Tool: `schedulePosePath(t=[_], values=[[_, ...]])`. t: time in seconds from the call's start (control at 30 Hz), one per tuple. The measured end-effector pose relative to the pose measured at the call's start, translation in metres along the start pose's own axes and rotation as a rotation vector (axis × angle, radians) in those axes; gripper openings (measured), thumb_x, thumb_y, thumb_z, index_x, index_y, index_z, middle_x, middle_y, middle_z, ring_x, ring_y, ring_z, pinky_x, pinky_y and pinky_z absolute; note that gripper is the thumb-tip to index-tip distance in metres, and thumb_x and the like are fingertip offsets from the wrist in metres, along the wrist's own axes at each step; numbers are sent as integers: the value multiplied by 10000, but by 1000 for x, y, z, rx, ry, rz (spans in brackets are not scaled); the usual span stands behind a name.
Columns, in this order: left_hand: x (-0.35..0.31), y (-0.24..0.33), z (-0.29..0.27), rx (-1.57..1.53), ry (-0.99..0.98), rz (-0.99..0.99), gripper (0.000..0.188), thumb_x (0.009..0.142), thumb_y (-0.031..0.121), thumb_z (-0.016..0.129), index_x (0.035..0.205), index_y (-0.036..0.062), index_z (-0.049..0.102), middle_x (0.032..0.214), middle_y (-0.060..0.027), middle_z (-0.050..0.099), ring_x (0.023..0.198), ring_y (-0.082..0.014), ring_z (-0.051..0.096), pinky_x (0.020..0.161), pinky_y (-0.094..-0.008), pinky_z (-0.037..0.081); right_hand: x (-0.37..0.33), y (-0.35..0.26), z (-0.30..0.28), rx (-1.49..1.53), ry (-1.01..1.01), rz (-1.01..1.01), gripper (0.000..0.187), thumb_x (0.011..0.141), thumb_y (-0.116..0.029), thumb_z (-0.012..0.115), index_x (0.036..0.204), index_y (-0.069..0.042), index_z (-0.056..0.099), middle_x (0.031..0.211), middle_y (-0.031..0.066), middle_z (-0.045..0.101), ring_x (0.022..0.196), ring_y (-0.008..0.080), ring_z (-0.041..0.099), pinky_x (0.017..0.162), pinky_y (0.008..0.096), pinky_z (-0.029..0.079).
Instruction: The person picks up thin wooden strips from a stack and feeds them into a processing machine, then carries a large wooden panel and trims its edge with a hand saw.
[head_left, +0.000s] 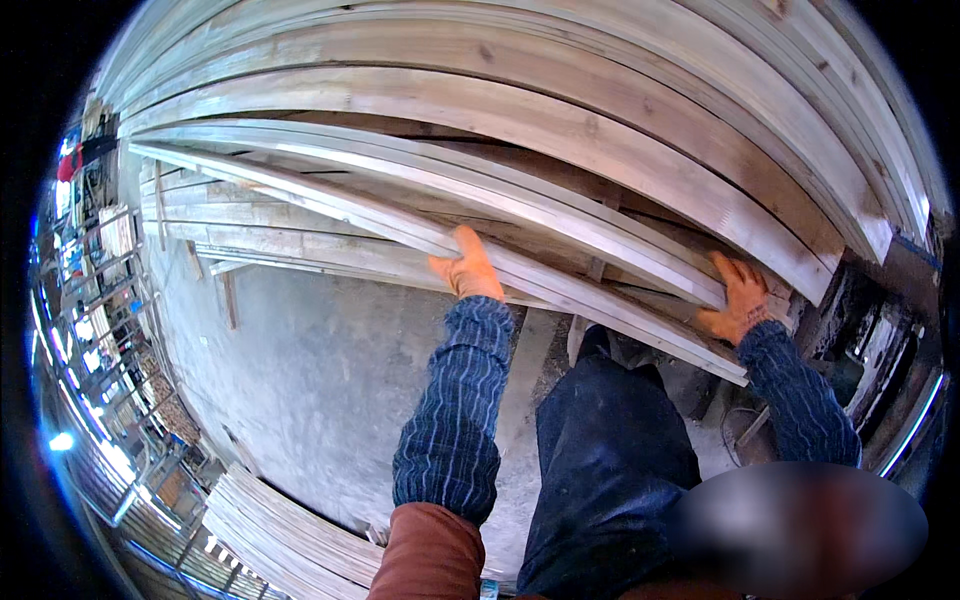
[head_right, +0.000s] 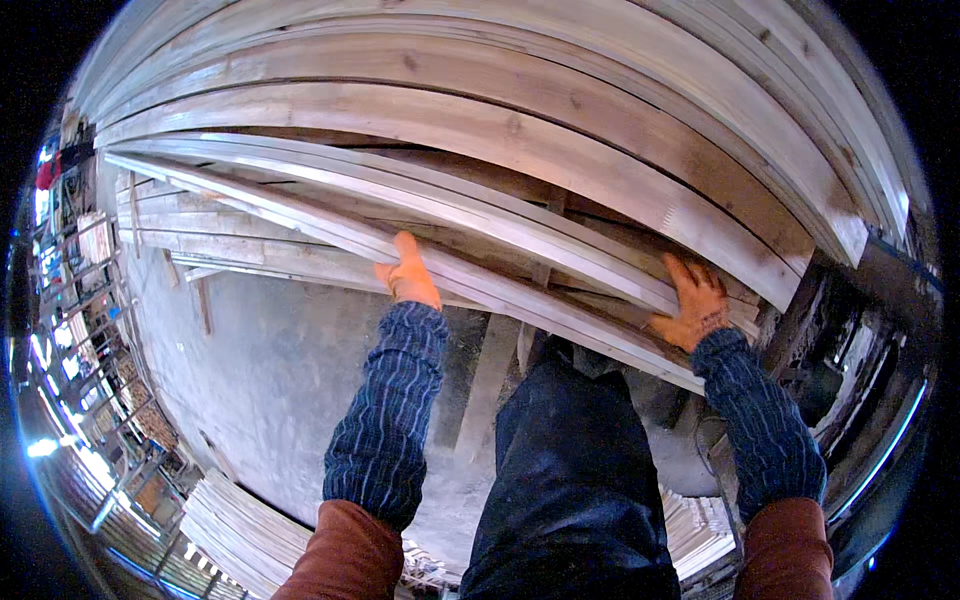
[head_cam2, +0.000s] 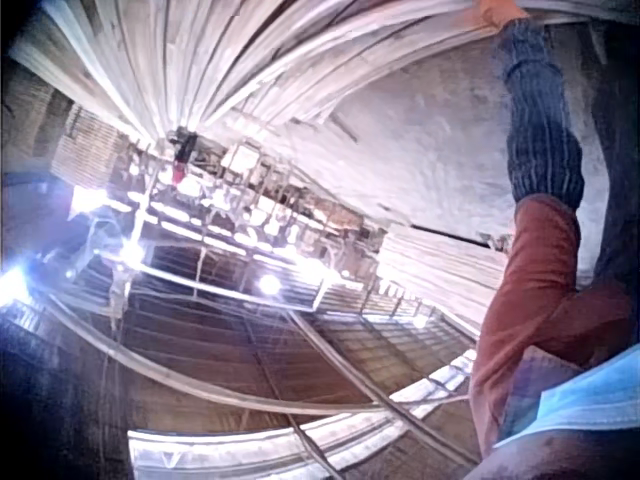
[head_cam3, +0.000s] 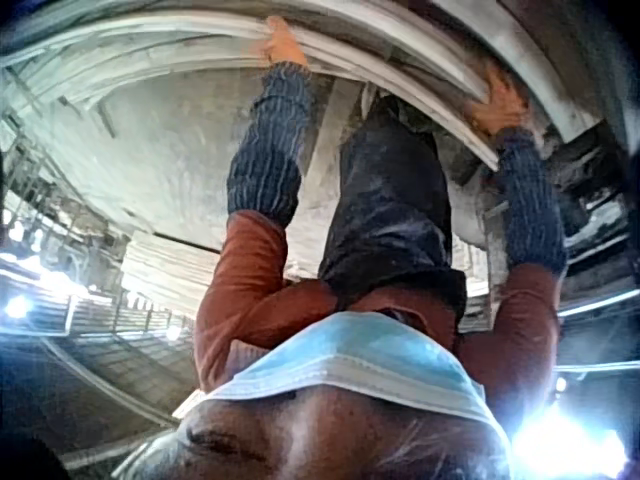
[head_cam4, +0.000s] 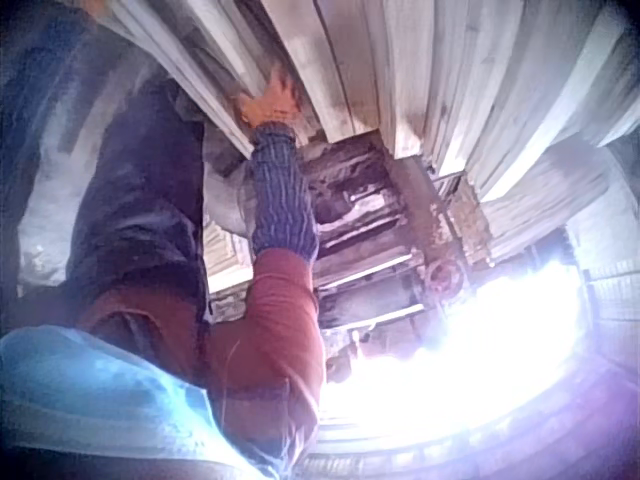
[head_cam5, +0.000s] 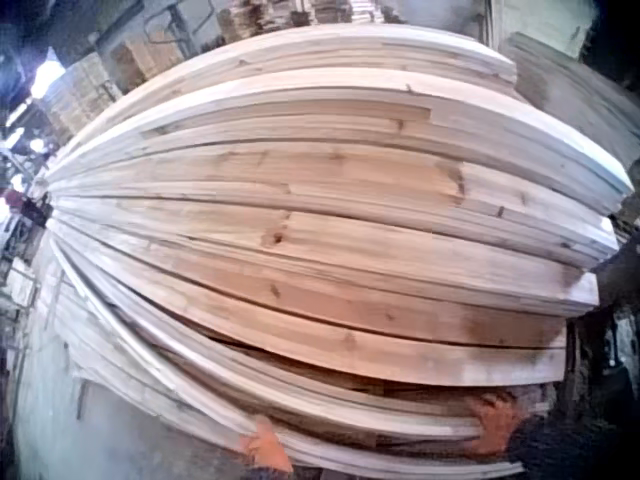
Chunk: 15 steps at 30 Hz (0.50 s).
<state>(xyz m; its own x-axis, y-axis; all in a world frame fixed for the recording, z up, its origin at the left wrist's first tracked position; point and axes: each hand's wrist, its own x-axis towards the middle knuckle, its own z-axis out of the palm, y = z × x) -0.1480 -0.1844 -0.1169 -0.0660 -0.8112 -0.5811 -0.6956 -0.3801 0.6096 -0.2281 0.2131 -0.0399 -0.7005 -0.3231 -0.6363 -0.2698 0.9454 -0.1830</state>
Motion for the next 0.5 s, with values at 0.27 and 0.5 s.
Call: schedulePosePath(t=[0.27,0.5], values=[[-17,5,1,-375,-169,-82,1243,850,526,771,1616,45,-82,1676,-218,139,1486,-333,298,1237,-462,231,-10,20,1,77,-145,20,791,786,-426,791,1468,-136,515,1387,218,571,1302,434,522,1120,509,421],[-39,28,26,-369,-79,-26,1360,696,167,943,1614,70,-56,1603,-210,299,1427,-314,384,1226,-468,262,12,5,19,482,-218,-204,696,839,-436,776,1387,-49,593,1407,217,588,1303,377,553,1128,451,410]])
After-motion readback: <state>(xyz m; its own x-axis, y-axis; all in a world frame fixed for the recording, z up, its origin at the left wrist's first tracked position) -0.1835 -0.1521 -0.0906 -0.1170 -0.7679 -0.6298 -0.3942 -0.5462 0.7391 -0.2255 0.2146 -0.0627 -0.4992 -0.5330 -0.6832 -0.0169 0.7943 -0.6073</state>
